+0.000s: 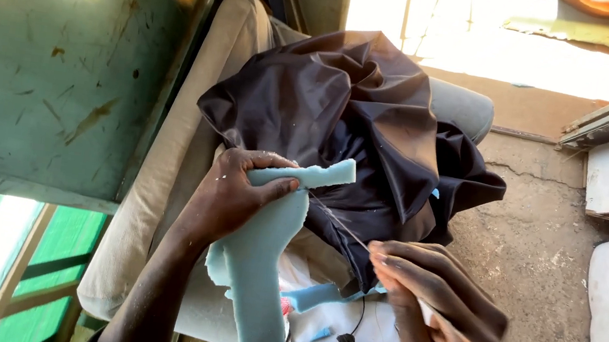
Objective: Cutting a piece of blue upholstery foam to a specific shape using a hacksaw blade.
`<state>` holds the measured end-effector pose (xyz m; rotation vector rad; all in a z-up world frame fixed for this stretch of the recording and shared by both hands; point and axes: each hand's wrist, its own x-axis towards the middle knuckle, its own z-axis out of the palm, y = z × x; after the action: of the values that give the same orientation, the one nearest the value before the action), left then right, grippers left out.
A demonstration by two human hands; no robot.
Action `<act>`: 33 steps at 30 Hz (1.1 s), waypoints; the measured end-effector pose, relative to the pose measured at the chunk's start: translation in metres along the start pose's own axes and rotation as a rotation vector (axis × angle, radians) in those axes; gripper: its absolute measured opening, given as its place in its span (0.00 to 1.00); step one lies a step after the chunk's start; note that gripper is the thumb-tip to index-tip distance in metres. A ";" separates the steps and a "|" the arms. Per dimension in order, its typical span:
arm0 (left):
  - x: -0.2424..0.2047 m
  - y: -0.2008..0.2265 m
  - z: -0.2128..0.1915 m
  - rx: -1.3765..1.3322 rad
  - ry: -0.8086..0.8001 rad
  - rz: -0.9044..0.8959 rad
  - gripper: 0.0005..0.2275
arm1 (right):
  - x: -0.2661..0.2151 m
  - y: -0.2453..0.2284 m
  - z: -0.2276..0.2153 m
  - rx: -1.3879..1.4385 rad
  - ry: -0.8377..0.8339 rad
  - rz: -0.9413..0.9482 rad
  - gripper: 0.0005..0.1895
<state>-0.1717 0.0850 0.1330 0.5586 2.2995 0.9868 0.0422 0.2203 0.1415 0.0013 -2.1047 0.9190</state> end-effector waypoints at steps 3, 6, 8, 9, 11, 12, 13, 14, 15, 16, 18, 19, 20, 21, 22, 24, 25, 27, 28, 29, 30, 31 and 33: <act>0.006 -0.004 -0.002 -0.035 -0.023 -0.010 0.14 | 0.005 -0.009 -0.001 -0.012 0.034 0.124 0.04; 0.012 -0.003 -0.001 -0.042 -0.041 -0.038 0.16 | 0.007 0.004 0.003 -0.003 -0.029 0.097 0.05; 0.016 -0.002 0.000 -0.017 -0.043 -0.044 0.16 | 0.007 0.011 0.010 0.005 -0.026 0.080 0.05; 0.017 -0.002 0.001 0.011 -0.043 -0.055 0.16 | 0.006 0.014 0.014 0.019 -0.025 0.065 0.06; 0.018 -0.004 0.001 -0.002 -0.044 -0.059 0.16 | 0.012 0.009 0.009 0.012 -0.035 0.084 0.06; 0.018 -0.005 0.000 -0.016 -0.041 -0.064 0.17 | 0.015 0.007 0.007 0.008 -0.045 0.101 0.06; 0.019 -0.004 -0.001 -0.017 -0.038 -0.064 0.17 | 0.015 0.002 0.007 0.010 -0.047 0.099 0.06; 0.019 -0.005 -0.001 0.004 -0.045 -0.058 0.16 | 0.015 -0.002 0.006 0.004 -0.012 0.145 0.06; 0.018 -0.005 -0.001 0.026 -0.052 -0.051 0.16 | 0.015 -0.007 0.004 -0.001 0.022 0.192 0.06; 0.019 -0.010 0.000 0.023 -0.052 -0.054 0.16 | 0.013 -0.002 0.008 -0.001 0.018 0.192 0.06; 0.023 -0.016 0.004 -0.047 -0.054 0.124 0.13 | 0.010 0.009 0.013 -0.022 -0.040 0.030 0.06; 0.021 -0.014 0.004 -0.047 -0.057 0.131 0.13 | 0.010 0.012 0.017 -0.029 -0.036 0.028 0.06; 0.019 -0.011 0.004 -0.054 -0.064 0.118 0.13 | 0.009 0.015 0.022 -0.014 -0.044 0.007 0.06; 0.018 -0.008 0.004 -0.060 -0.072 0.105 0.13 | 0.009 0.018 0.027 0.000 -0.052 -0.013 0.06; 0.018 -0.007 0.005 -0.062 -0.068 0.113 0.13 | 0.011 0.012 0.023 -0.004 -0.050 -0.021 0.06; 0.015 -0.010 0.006 -0.065 -0.030 0.154 0.13 | 0.012 -0.001 0.016 -0.033 0.024 -0.009 0.06; 0.013 -0.011 0.006 -0.066 -0.020 0.146 0.13 | 0.012 -0.001 0.015 -0.022 0.018 -0.012 0.06; 0.013 -0.012 0.008 -0.098 -0.037 0.195 0.14 | 0.012 0.001 0.012 -0.030 0.002 -0.030 0.06; 0.011 -0.011 0.007 -0.099 -0.041 0.202 0.14 | 0.010 0.007 0.018 -0.037 0.005 -0.031 0.06; 0.010 -0.009 0.007 -0.107 -0.048 0.226 0.13 | 0.009 0.012 0.023 -0.014 -0.011 -0.049 0.06; 0.009 -0.007 0.007 -0.115 -0.055 0.251 0.11 | 0.007 0.018 0.027 0.009 -0.026 -0.068 0.07; 0.009 -0.007 0.009 -0.116 -0.059 0.260 0.11 | 0.008 0.015 0.024 0.001 -0.022 -0.070 0.07; 0.008 -0.008 0.008 -0.122 -0.036 0.223 0.13 | 0.011 0.008 0.020 0.012 -0.029 -0.044 0.07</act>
<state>-0.1732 0.0887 0.1196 0.7877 2.1614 1.2022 0.0184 0.2172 0.1360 0.0681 -2.1177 0.9107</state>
